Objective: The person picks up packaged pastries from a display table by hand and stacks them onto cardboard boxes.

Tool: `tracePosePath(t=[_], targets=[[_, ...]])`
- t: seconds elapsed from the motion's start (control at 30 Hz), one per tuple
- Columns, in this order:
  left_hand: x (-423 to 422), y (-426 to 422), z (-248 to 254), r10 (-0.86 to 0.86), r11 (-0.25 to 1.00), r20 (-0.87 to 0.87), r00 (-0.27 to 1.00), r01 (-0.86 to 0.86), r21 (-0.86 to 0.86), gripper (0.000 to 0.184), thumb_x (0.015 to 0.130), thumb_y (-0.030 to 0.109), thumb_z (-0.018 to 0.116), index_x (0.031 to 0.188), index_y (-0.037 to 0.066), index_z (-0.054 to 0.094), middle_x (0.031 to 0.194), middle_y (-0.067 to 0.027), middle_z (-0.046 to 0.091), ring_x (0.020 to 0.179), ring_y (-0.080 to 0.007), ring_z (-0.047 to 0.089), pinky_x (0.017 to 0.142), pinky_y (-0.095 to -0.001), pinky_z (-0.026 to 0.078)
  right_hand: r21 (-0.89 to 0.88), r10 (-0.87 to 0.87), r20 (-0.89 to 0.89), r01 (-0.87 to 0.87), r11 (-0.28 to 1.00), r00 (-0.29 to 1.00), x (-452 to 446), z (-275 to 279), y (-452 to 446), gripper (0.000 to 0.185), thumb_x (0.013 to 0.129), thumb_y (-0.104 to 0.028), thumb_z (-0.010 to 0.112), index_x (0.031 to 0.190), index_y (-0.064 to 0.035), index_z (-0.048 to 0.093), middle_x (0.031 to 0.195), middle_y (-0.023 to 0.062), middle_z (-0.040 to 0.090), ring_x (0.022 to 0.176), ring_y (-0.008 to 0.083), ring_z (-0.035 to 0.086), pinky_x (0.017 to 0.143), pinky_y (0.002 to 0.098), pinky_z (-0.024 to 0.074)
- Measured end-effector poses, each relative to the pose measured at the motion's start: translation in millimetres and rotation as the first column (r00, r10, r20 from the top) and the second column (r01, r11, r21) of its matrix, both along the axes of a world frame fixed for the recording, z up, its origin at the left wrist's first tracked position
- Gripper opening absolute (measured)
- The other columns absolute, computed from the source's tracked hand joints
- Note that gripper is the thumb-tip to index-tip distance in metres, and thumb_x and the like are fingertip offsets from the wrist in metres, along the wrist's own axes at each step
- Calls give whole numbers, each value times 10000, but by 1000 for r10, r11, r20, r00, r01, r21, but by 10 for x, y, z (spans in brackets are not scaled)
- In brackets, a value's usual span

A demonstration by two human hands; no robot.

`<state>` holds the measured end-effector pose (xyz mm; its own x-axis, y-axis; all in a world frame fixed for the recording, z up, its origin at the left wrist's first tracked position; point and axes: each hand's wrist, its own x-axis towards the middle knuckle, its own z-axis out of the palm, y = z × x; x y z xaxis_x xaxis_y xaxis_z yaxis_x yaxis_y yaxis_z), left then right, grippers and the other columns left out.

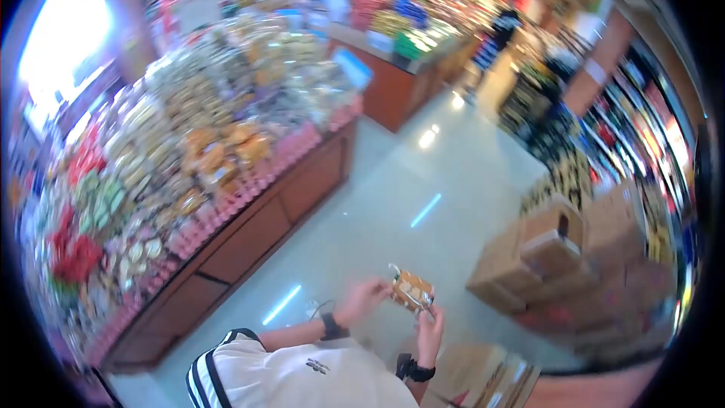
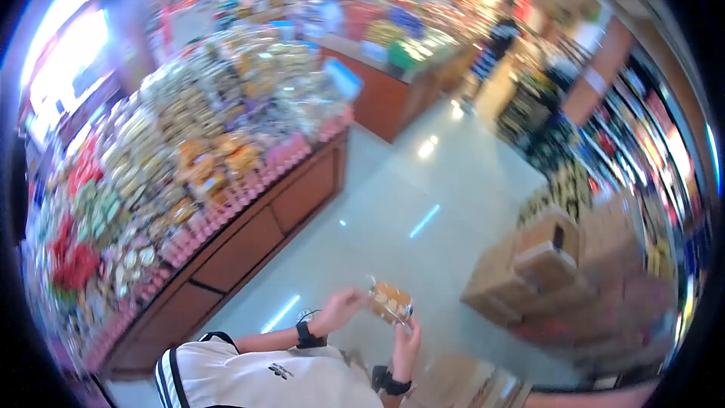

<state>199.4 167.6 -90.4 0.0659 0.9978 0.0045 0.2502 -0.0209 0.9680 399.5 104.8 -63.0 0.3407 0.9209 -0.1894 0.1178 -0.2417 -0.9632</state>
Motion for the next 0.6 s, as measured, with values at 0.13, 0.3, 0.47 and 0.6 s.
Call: tracePosePath(t=[0.13, 0.3, 0.47, 0.6], targets=[[-807, 44, 117, 139, 990, 229, 963, -141, -11, 226, 938, 238, 627, 999, 21, 636, 839, -87, 665, 770, -165, 618, 693, -317, 495, 25, 140, -4, -140, 990, 990, -791, -79, 438, 476, 919, -127, 630, 1327, 27, 440, 1212, 122, 572, 909, 156, 615, 769, 290, 510], [-1481, -78, 3, 266, 964, 300, 916, -252, -85, 237, 961, 224, 600, 1041, 2, 621, 914, -90, 667, 874, -146, 612, 772, -315, 501, -64, 304, 4, -303, 951, 953, -1411, -157, 682, 414, 906, -96, 611, 1281, 36, 496, 1181, 120, 578, 887, 171, 641, 727, 287, 521], [-2076, -130, 144, 459, 889, 321, 829, -428, -165, 277, 963, 263, 596, 1072, 9, 593, 981, -95, 666, 920, -155, 627, 810, -319, 509, 33, 503, 139, -511, 859, 853, -2007, -127, 1086, 387, 886, -69, 609, 1247, 49, 533, 1138, 120, 592, 836, 165, 650, 724, 277, 524], [-2371, -183, 355, 551, 834, 215, 806, -527, -162, 282, 962, 264, 596, 1074, 5, 593, 986, -112, 667, 917, -178, 637, 812, -324, 510, 5, 544, 91, -547, 837, 834, -2394, 17, 1283, 379, 885, -67, 629, 1236, 49, 544, 1113, 119, 611, 873, 153, 611, 755, 292, 507]])
